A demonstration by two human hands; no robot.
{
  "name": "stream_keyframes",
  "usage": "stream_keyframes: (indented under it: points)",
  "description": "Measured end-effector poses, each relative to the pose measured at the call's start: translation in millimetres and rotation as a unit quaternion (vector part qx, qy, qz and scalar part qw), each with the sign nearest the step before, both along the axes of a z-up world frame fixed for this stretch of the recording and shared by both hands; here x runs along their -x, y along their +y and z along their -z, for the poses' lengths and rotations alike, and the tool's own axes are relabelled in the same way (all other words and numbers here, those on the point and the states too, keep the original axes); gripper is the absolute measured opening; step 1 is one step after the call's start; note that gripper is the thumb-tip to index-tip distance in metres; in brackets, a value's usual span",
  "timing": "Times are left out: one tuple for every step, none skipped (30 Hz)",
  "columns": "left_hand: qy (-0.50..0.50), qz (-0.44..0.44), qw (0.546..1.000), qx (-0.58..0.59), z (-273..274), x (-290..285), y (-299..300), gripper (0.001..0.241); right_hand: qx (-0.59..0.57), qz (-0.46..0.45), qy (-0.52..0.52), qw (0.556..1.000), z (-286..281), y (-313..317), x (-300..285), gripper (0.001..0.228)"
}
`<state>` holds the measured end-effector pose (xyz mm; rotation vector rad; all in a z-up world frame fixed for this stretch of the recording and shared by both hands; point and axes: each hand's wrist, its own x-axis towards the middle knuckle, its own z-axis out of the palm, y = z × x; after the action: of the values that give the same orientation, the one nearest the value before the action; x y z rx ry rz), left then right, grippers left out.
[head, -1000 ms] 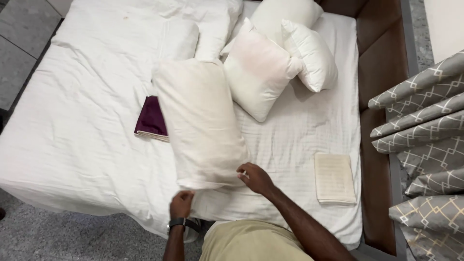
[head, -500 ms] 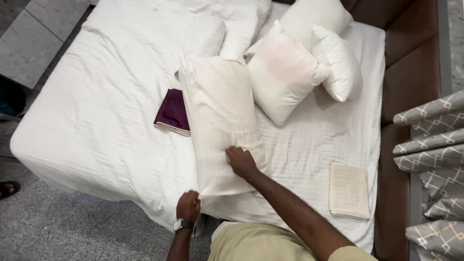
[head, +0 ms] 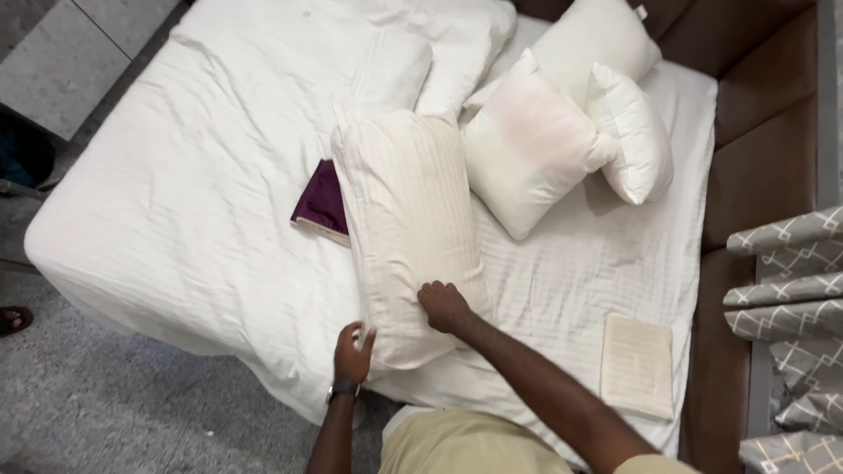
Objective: The person arranges several white pillows on a bed with white linens. They then pick up a pillowcase and a pillow, insert the pillow into the case, and fold the pillowcase over the pillow. The person continues to adjust and fold the bedding items on the bed.
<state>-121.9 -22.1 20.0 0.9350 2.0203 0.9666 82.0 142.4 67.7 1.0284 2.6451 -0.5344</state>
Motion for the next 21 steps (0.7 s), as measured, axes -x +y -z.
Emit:
stream_keyframes:
  points:
    - [0.000, 0.001, 1.000, 0.006, 11, -3, -2, 0.044, 0.006, 0.001, 0.000, 1.000, -2, -13, -7, 0.020]
    - [0.048, 0.044, 0.998, -0.027, 22, -6, 5, 0.046, 0.028, -0.052, -0.005, 0.998, -5, -17, -12, 0.021]
    - [0.097, 0.086, 0.990, -0.060, 32, -8, 11, 0.048, 0.048, -0.105, -0.010, 0.993, -9, -22, -17, 0.022]
    - [0.096, 0.082, 0.990, -0.065, 38, -11, 15, 0.048, 0.043, -0.108, -0.012, 0.993, 1, -23, -24, 0.022]
    - [0.079, 0.076, 0.993, -0.052, 44, -14, 19, 0.038, 0.046, -0.118, 0.008, 0.992, 10, -23, -31, 0.022]
    - [0.059, 0.072, 0.995, -0.031, 51, -19, 10, 0.030, 0.057, -0.127, 0.027, 0.990, 21, -34, -40, 0.023]
    - [0.056, 0.070, 0.996, -0.028, 55, -24, 1, 0.030, 0.060, -0.129, 0.025, 0.990, 24, -35, -44, 0.023]
    - [0.054, 0.075, 0.993, -0.073, 59, -20, 0, 0.028, 0.087, -0.079, 0.033, 0.993, 27, -28, -41, 0.015]
    - [0.051, 0.080, 0.989, -0.117, 62, -16, 0, 0.026, 0.113, -0.028, 0.041, 0.992, 30, -21, -39, 0.010]
    - [0.053, 0.081, 0.988, -0.119, 56, -8, -3, 0.026, 0.111, -0.028, 0.043, 0.992, 16, -15, -29, 0.010]
    - [0.071, 0.083, 0.988, -0.105, 51, -1, -6, 0.023, 0.114, 0.013, 0.070, 0.991, 4, -9, -20, 0.014]
    - [0.084, 0.085, 0.989, -0.086, 47, 0, -19, 0.021, 0.123, 0.054, 0.093, 0.987, -8, -12, -17, 0.019]
    - [0.081, 0.085, 0.990, -0.082, 44, 2, -28, 0.021, 0.127, 0.055, 0.089, 0.986, -18, -13, -13, 0.019]
    - [0.105, 0.094, 0.989, -0.051, 41, 7, -35, 0.018, 0.103, 0.071, 0.122, 0.985, -29, -10, -6, 0.032]
    - [0.130, 0.102, 0.986, -0.020, 37, 13, -42, 0.017, 0.078, 0.085, 0.156, 0.981, -40, -8, 1, 0.048]
    - [0.130, 0.099, 0.986, -0.019, 46, 11, -46, 0.017, 0.079, 0.082, 0.155, 0.981, -40, -5, 2, 0.048]
    - [0.138, 0.125, 0.982, 0.034, 55, 9, -50, 0.015, 0.069, 0.092, 0.140, 0.983, -40, -3, 2, 0.050]
    - [0.149, 0.150, 0.974, 0.084, 63, 13, -49, 0.014, 0.054, 0.103, 0.128, 0.985, -41, 3, 7, 0.053]
    - [0.152, 0.146, 0.974, 0.082, 61, 9, -45, 0.014, 0.052, 0.099, 0.131, 0.985, -31, 7, 0, 0.053]
    - [0.155, 0.147, 0.974, 0.082, 59, 7, -41, 0.014, 0.022, 0.131, 0.168, 0.977, -20, 11, -6, 0.052]
    - [0.157, 0.147, 0.973, 0.082, 56, 4, -38, 0.015, -0.008, 0.163, 0.205, 0.965, -10, 15, -11, 0.051]
